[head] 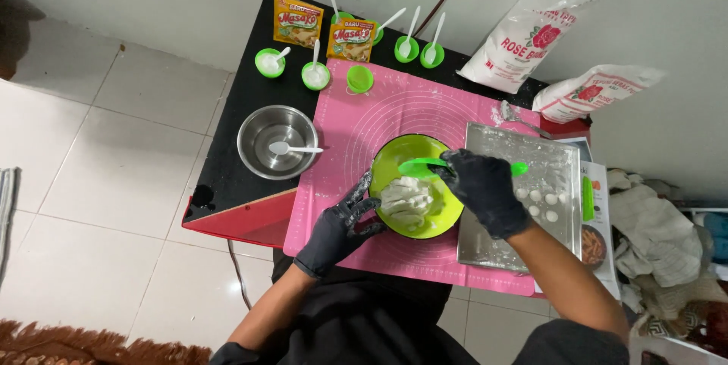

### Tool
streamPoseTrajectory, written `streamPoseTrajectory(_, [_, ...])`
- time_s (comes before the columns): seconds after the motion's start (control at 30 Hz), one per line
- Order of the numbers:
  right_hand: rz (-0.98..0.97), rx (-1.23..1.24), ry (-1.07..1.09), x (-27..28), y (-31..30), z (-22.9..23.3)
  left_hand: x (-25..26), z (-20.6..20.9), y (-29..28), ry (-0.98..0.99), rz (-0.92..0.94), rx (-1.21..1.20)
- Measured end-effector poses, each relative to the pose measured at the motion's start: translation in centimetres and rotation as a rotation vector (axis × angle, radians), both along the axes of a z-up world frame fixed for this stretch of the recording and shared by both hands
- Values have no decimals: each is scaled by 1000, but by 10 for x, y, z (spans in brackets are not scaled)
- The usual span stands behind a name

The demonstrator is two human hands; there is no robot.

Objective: A person wearing black gloves mixes dough in a green bowl and shapes it into small balls, placing them on a metal tray.

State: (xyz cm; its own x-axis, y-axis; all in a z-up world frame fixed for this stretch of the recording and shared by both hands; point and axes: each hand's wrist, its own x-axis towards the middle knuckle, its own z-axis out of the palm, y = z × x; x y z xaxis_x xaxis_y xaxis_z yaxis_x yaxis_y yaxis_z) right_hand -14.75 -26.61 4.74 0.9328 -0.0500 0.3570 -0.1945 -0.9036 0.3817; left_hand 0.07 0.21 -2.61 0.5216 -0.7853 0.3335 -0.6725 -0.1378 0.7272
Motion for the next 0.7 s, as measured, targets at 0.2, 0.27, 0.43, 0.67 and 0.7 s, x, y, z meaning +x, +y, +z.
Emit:
streamPoseTrajectory(0.2, [48,-59,69,-1,-16,-35,2,14,1,64,-29,-62])
streamPoseTrajectory(0.27, [-38,30,120,-2,-7,-26,3,10,0,28,-22,-53])
streamPoseTrajectory(0.43, [-277,274,245,4,-1,-18,1,1,1,2,-10,-46])
streamPoseTrajectory(0.67, [27,119,163,-30,-1,-20,-8,0,5,-26,-12,-5])
streamPoseTrajectory(0.7, [78,158,145,-34,0,-19,-9,-2,6,19,-35,-15])
